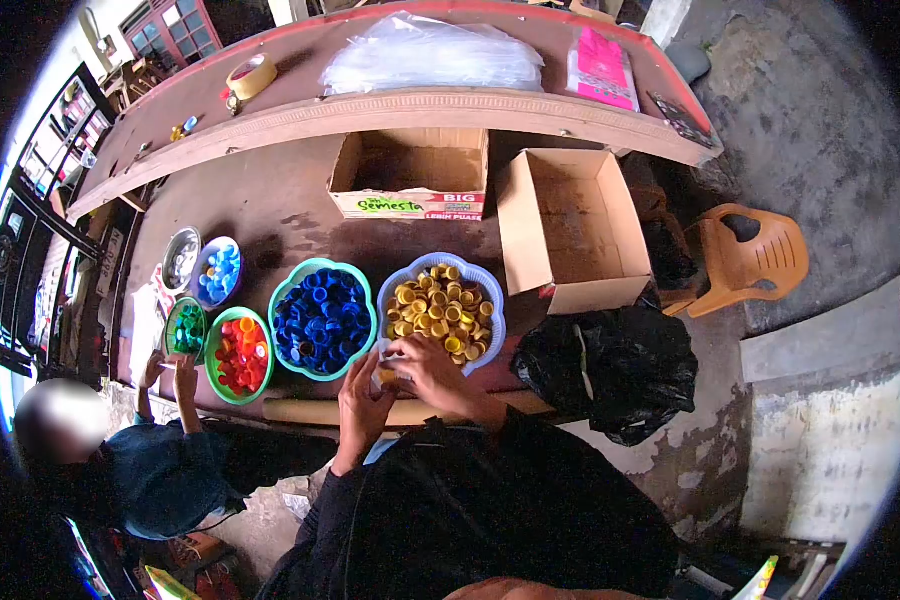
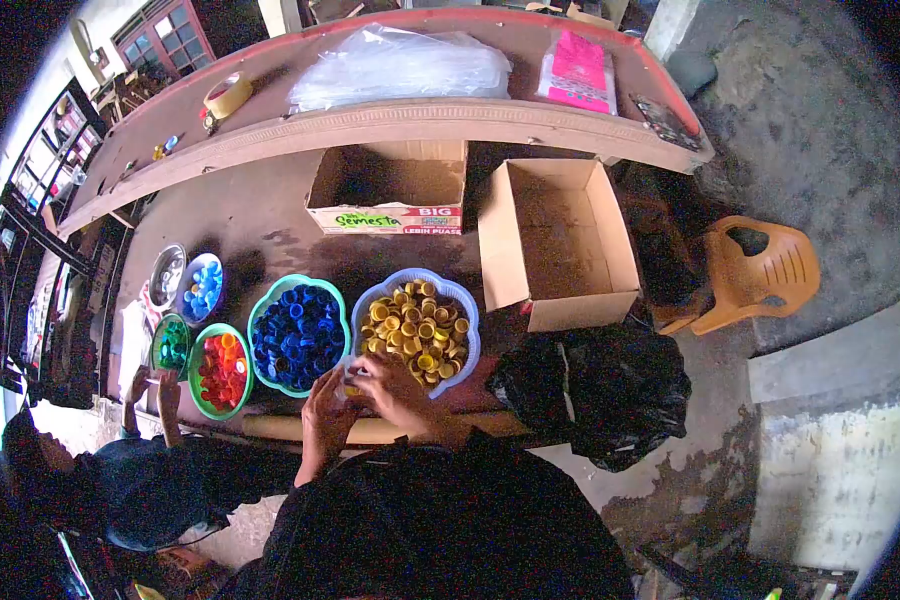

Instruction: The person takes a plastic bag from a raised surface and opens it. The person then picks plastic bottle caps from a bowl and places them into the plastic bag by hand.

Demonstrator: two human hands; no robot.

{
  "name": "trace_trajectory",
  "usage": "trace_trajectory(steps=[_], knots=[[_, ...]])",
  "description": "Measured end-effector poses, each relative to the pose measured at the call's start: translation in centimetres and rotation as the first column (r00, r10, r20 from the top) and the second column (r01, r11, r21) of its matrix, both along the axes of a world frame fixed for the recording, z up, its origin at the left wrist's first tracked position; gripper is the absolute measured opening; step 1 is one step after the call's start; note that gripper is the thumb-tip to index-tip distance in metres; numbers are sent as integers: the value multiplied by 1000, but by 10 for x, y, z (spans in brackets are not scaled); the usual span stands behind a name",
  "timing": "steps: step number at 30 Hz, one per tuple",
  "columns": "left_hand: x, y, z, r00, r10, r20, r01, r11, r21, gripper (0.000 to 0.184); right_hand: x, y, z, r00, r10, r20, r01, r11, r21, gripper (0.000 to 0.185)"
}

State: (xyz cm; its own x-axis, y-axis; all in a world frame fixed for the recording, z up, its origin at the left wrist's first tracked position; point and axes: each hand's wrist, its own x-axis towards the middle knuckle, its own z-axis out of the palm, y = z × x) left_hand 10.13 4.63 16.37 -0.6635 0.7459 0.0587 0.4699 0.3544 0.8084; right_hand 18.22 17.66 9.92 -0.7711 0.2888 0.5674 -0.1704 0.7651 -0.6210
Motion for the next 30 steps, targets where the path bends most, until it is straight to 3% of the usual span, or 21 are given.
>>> trace_trajectory(steps=[1,4,5,6,7,10,12,15,20,22,23,25,26,27,30], knots=[[-2,-2,-3,1000,1,-2,-1,1000,2,64,-5,-4,-7,996,-3,-88,-6,994,-108,20],[-5,-11,-9,996,-26,-83,30,999,46,64,4,27,6,998,-62,-4,58,955,-290,16],[-4,-11,-4,1000,-6,-4,6,999,48,62,8,37,-3,986,-168,2,161,944,-290,15],[-3,-11,-2,997,12,73,-16,999,51,61,15,47,-8,981,-180,70,193,891,-411,15],[-3,-13,-4,997,17,75,-21,998,52,61,21,59,-33,954,-293,60,299,924,-239,17],[-8,-13,-17,997,-15,-71,20,998,63,62,43,74,-73,930,-341,140,362,917,-166,16],[-10,-12,-20,981,-48,-188,63,995,72,62,52,73,-93,878,-384,284,384,921,58,22],[-5,-10,-12,998,-41,-48,45,995,84,62,53,60,-85,859,-376,346,340,926,164,25],[-3,-13,-3,996,-39,-76,44,997,65,61,44,62,-104,849,-380,367,353,925,141,22],[-2,-15,-1,999,-18,-49,20,999,40,61,44,72,-128,920,-337,199,367,920,-138,19],[-3,-15,-2,998,-13,-56,15,999,37,61,45,75,-122,921,-335,198,364,922,-135,19],[-5,-17,-5,998,-10,-61,12,999,36,61,50,82,-112,860,-206,466,435,775,-459,16],[-6,-18,-9,994,-27,-103,35,997,75,61,53,86,-125,916,-175,360,361,752,-552,17],[-7,-18,-13,989,-45,-144,61,992,112,61,53,89,-129,916,-177,361,363,752,-551,17],[-6,-17,-18,984,-54,-171,74,991,112,61,57,93,-128,966,-84,246,253,523,-814,18]])
